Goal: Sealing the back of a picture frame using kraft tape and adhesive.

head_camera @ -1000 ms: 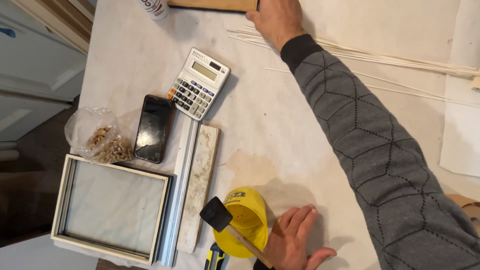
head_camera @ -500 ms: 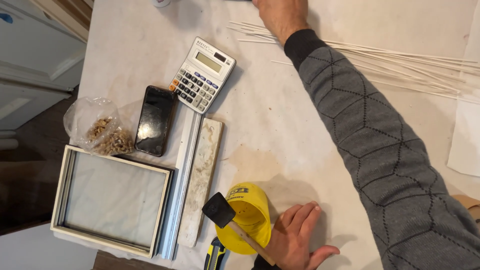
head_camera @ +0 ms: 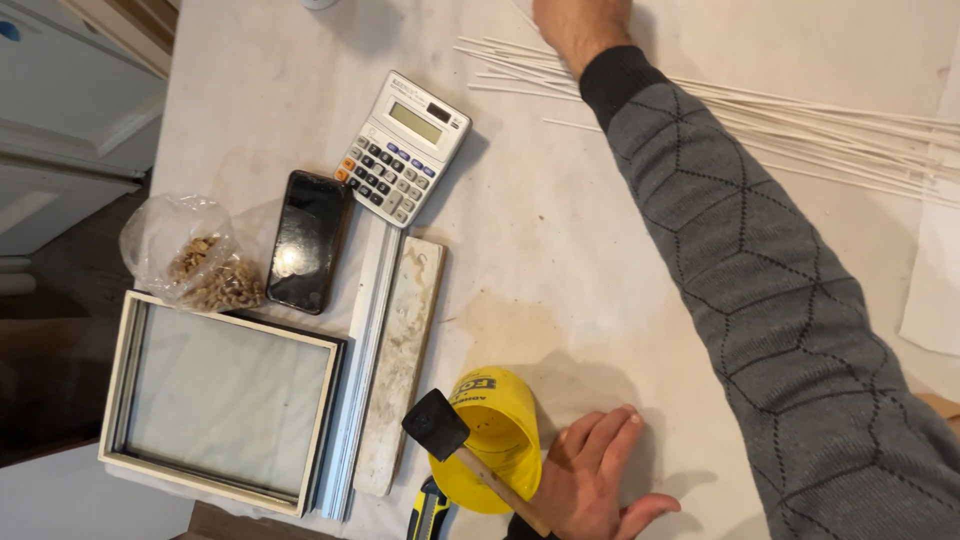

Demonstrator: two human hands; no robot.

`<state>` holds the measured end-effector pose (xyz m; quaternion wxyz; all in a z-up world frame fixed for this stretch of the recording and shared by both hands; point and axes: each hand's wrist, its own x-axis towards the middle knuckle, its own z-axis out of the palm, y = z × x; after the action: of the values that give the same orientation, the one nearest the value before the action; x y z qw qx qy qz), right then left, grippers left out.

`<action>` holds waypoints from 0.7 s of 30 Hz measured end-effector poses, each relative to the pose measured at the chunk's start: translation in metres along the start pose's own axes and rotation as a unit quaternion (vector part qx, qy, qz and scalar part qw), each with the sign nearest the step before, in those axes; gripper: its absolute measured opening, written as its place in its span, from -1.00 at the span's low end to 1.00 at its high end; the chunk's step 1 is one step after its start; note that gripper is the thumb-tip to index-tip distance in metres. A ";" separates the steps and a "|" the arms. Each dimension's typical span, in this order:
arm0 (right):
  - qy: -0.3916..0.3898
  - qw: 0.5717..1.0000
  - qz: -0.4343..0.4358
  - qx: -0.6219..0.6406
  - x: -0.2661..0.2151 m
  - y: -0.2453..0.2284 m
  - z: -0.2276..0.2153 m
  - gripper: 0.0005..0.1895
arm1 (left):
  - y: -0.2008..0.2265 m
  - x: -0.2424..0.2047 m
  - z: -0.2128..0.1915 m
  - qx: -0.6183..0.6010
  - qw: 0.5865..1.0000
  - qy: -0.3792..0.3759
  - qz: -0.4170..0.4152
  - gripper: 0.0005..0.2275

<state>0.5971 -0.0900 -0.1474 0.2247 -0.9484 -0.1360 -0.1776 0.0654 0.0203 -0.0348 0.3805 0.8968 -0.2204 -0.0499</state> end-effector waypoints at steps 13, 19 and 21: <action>-0.099 0.990 0.003 0.102 -0.034 -0.072 -0.127 -0.58 | 0.006 0.005 -0.008 -0.014 0.999 0.029 0.014 -0.30; -0.193 0.964 -0.147 -0.104 -0.104 -0.039 -0.194 0.24 | 0.007 0.009 -0.011 -0.053 0.999 0.012 -0.003 -0.31; -0.221 0.956 -0.084 -0.176 -0.122 -0.025 -0.224 -0.06 | 0.009 0.010 -0.013 -0.048 0.998 0.028 0.007 -0.32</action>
<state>0.4170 -0.1960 0.0005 0.0033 -0.9736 -0.2281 -0.0031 0.0747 0.0186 -0.0186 0.4291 0.8772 -0.2132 -0.0324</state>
